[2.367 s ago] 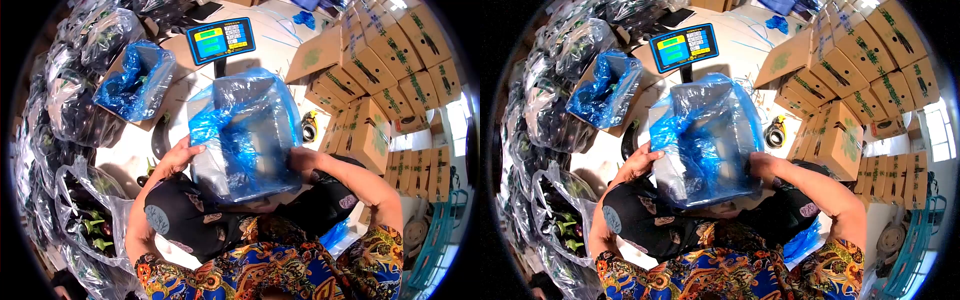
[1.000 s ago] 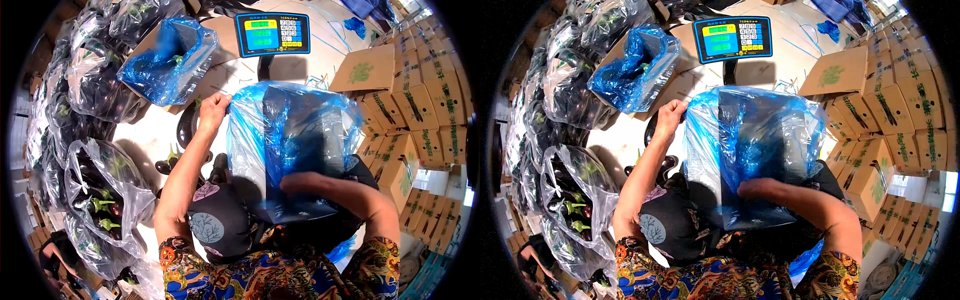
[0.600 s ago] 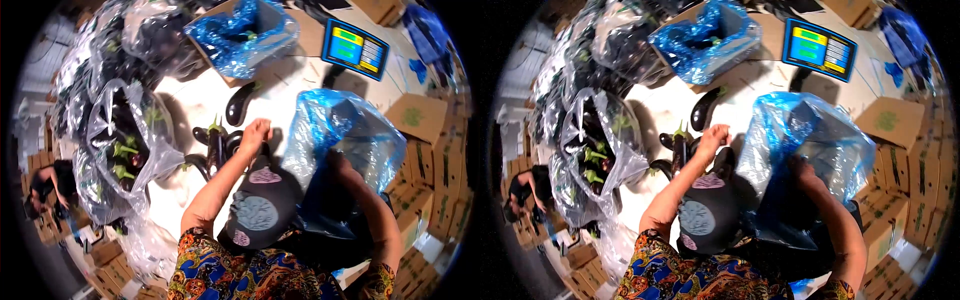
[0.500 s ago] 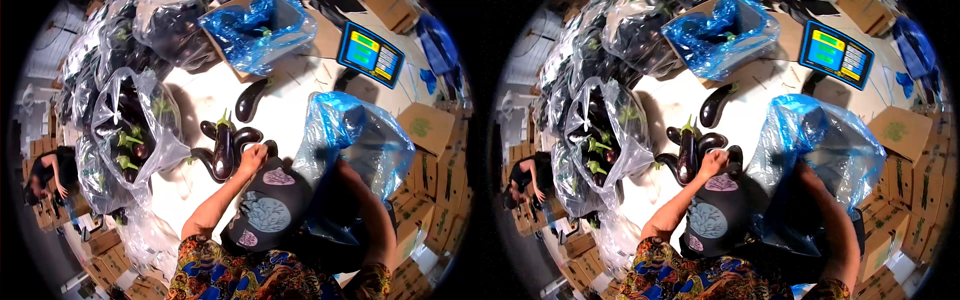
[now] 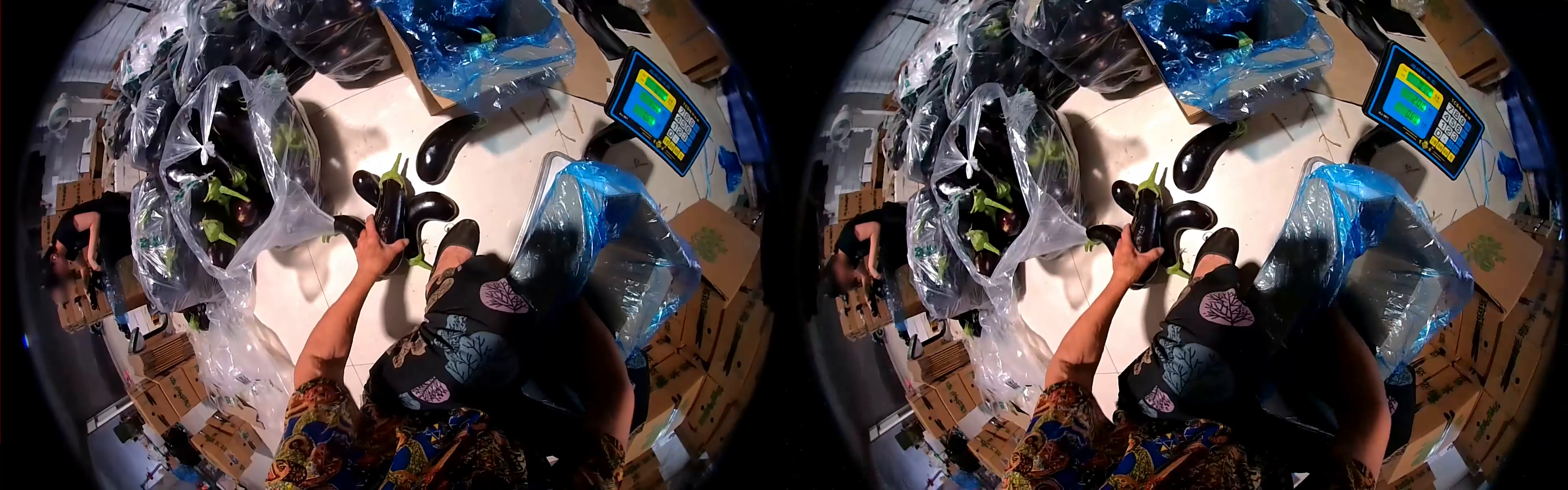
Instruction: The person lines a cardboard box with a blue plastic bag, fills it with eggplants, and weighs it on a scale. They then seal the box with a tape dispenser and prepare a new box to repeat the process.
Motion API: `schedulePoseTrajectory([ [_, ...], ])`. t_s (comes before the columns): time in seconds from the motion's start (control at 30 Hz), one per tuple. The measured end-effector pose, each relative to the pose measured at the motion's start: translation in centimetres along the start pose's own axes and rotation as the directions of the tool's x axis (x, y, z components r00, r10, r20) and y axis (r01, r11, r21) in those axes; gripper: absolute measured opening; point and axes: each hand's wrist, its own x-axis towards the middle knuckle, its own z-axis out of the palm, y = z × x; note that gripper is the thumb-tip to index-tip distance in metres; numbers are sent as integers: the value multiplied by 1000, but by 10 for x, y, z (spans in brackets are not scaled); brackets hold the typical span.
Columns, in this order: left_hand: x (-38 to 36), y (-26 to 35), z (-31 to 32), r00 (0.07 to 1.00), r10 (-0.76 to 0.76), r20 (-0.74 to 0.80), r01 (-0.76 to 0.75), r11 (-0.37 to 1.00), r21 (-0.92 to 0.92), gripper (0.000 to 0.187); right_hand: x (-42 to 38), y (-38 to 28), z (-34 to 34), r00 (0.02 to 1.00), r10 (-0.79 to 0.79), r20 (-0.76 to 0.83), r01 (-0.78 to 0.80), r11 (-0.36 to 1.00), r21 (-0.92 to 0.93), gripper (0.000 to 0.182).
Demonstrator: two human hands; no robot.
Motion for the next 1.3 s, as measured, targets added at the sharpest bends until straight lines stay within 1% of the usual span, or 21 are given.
schedulePoseTrajectory([
  [0.07,10,3,-13,985,-85,148,104,987,-125,94,4,-3,-3,1000,-9,22,9,1000,1,33],
  [0.1,15,6,-17,983,-58,176,133,882,-452,87,5,-5,-7,1000,-12,28,12,1000,-1,33],
  [0.13,13,5,-25,933,-71,354,291,729,-619,71,5,-5,-9,999,-13,39,13,1000,1,32],
  [0.2,9,3,-42,831,-24,556,506,448,-737,56,4,-8,-14,998,-18,64,17,1000,5,32],
  [0.27,-7,24,-63,798,44,601,584,190,-789,47,1,-13,-20,996,-25,85,25,1000,0,31],
  [0.43,-14,37,-72,771,129,623,635,-100,-766,72,-35,-14,-34,992,-123,12,124,981,-152,27],
  [0.5,-16,47,-83,701,380,604,689,-139,-712,76,-57,-13,-36,975,-205,-91,172,944,-282,22],
  [0.53,-17,54,-90,648,498,575,718,-148,-680,78,-62,-18,-42,984,-151,-93,121,955,-272,21],
  [0.57,-20,63,-95,669,487,561,703,-170,-690,82,-69,-35,-52,991,-95,-99,66,963,-261,21],
  [0.6,-24,78,-104,661,454,597,716,-146,-683,85,-77,-49,-61,994,-36,-105,9,968,-250,20],
  [0.63,-28,94,-114,652,421,630,729,-122,-673,88,-87,-58,-68,961,-144,-234,88,968,-234,24],
  [0.67,-31,108,-120,641,387,662,743,-98,-662,91,-97,-66,-74,901,-243,-360,167,959,-231,29],
  [0.73,-22,126,-126,554,537,636,739,34,-673,98,-119,-99,-90,700,-424,-575,288,904,-316,42],
  [0.77,-21,141,-130,446,635,631,818,-4,-575,96,-126,-126,-102,565,-505,-653,312,863,-398,50],
  [0.83,-17,180,-136,182,785,593,937,45,-346,99,-133,-153,-121,483,-585,-651,303,809,-503,65],
  [0.97,-31,263,-155,-144,710,689,944,308,-120,98,-108,-178,-145,146,-859,-490,210,511,-833,53],
  [1.0,-48,286,-160,85,591,803,915,272,-297,95,-104,-174,-147,91,-869,-486,211,494,-844,56],
  [1.07,-37,292,-151,12,634,773,853,398,-339,90,-119,-167,-153,229,-831,-507,235,553,-800,57],
  [1.17,-35,314,-133,401,175,899,873,223,-433,88,-127,-152,-144,340,-743,-577,303,667,-680,62],
  [1.27,-7,271,-116,137,675,725,765,393,-510,87,-126,-139,-126,442,-620,-648,376,784,-494,62],
  [1.3,-6,263,-121,183,700,690,686,412,-600,88,-126,-136,-122,476,-578,-662,398,813,-424,61],
])
